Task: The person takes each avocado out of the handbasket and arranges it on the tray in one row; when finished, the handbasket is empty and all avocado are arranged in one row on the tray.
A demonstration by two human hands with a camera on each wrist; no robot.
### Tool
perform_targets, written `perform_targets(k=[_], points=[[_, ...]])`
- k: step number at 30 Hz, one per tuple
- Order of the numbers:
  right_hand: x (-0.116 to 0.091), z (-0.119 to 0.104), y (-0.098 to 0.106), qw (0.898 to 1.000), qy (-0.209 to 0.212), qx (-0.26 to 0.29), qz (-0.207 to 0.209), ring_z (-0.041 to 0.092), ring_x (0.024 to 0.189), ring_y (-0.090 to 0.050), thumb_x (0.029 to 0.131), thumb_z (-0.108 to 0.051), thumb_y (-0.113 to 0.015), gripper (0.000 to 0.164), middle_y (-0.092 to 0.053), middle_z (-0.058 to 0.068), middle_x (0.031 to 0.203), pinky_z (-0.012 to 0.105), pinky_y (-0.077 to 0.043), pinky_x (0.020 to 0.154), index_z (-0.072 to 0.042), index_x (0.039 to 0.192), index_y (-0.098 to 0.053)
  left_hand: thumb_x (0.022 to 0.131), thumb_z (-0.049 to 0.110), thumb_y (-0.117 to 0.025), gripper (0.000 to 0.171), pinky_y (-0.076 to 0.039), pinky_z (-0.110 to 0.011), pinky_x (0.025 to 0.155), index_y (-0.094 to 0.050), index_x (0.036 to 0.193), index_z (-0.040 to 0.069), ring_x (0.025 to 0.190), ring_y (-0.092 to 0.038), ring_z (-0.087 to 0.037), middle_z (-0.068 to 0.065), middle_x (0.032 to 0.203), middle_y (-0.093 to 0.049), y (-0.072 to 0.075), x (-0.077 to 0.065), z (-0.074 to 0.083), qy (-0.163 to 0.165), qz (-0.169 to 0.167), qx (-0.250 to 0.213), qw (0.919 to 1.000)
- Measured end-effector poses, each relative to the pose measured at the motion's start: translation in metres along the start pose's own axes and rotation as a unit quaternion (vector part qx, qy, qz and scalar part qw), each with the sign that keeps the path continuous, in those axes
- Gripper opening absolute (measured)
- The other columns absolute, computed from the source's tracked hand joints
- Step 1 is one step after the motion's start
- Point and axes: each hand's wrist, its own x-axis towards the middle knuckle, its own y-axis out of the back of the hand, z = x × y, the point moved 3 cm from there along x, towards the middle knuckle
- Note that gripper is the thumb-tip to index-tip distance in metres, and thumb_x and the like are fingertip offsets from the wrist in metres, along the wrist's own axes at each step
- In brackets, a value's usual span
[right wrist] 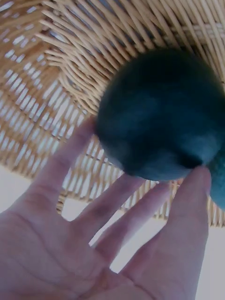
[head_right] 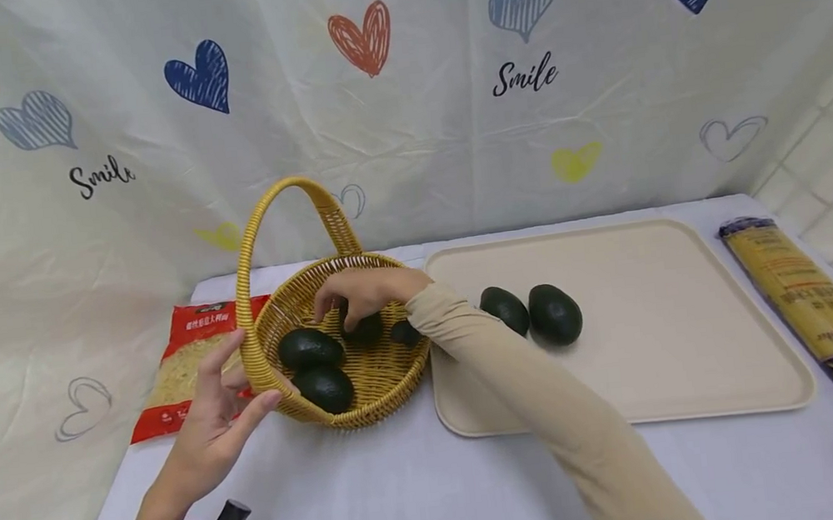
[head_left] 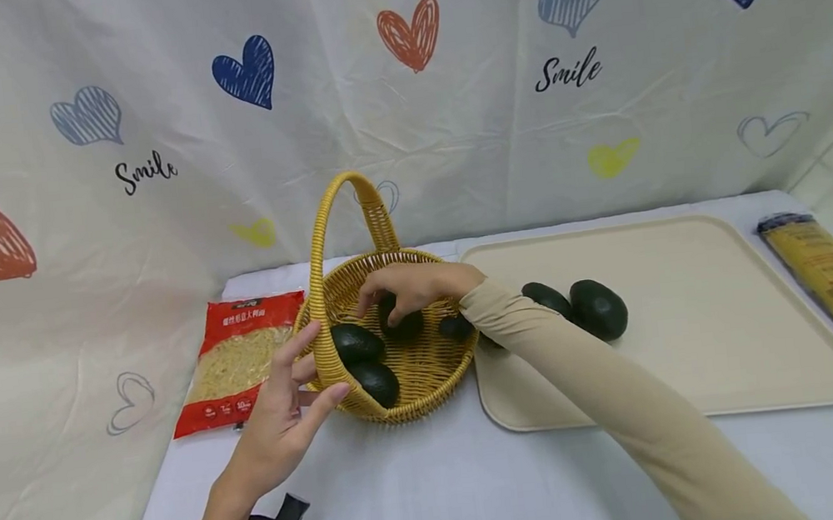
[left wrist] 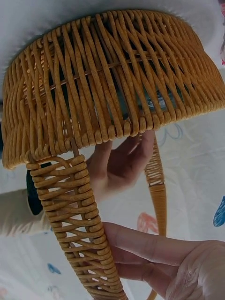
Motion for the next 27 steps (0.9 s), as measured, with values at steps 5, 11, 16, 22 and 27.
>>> perform_targets(k=[5,11,16,22,27], points=[[-0.010,0.004,0.001,1.000,-0.007,-0.007,0.016,0.033,0.133,-0.051,0.091,-0.006,-0.082,0.048,-0.056,0.014,0.140,0.041,-0.044,0.113,-0.003,0.136,-0.065,0.090,-0.008,-0.073,0.085,-0.061,-0.027,0.079,-0.029,0.160,0.014,0.115,-0.065,-0.006,-0.020,0.133,-0.064,-0.001,-0.001,0.000,0.011,0.002,0.000,0.9999],[-0.016,0.008,-0.001,0.999,-0.033,-0.002,0.003,0.031,0.131,-0.052,0.091,-0.011,-0.082,0.053,-0.056,0.014,0.141,0.039,-0.045,0.111,-0.004,0.140,-0.063,0.089,-0.010,-0.073,0.086,-0.061,-0.027,0.079,-0.029,0.160,0.013,0.113,-0.066,-0.006,-0.020,0.130,-0.067,-0.002,-0.001,0.001,0.002,0.006,-0.002,1.0000],[-0.016,0.010,-0.003,0.998,-0.053,0.004,-0.011,0.028,0.134,-0.053,0.090,-0.010,-0.083,0.058,-0.058,0.013,0.145,0.037,-0.045,0.112,-0.004,0.143,-0.061,0.090,-0.010,-0.072,0.085,-0.061,-0.028,0.079,-0.029,0.160,0.013,0.115,-0.066,-0.008,-0.019,0.132,-0.066,-0.002,0.000,-0.001,0.003,0.003,-0.002,1.0000],[-0.011,0.007,-0.007,0.997,-0.067,-0.004,-0.025,0.023,0.132,-0.053,0.088,-0.013,-0.085,0.064,-0.059,0.010,0.146,0.035,-0.044,0.112,-0.006,0.146,-0.059,0.092,-0.008,-0.071,0.084,-0.061,-0.029,0.079,-0.028,0.161,0.015,0.115,-0.065,-0.008,-0.019,0.132,-0.066,-0.002,-0.001,-0.002,0.010,0.003,-0.001,0.9999],[-0.006,0.006,-0.010,0.994,-0.100,-0.027,-0.038,0.023,0.134,-0.051,0.088,-0.017,-0.087,0.071,-0.056,0.008,0.150,0.037,-0.043,0.114,-0.012,0.151,-0.054,0.092,-0.007,-0.072,0.085,-0.061,-0.028,0.081,-0.028,0.161,0.015,0.118,-0.064,-0.006,-0.020,0.136,-0.064,-0.001,-0.001,-0.002,0.008,0.001,-0.004,1.0000]])
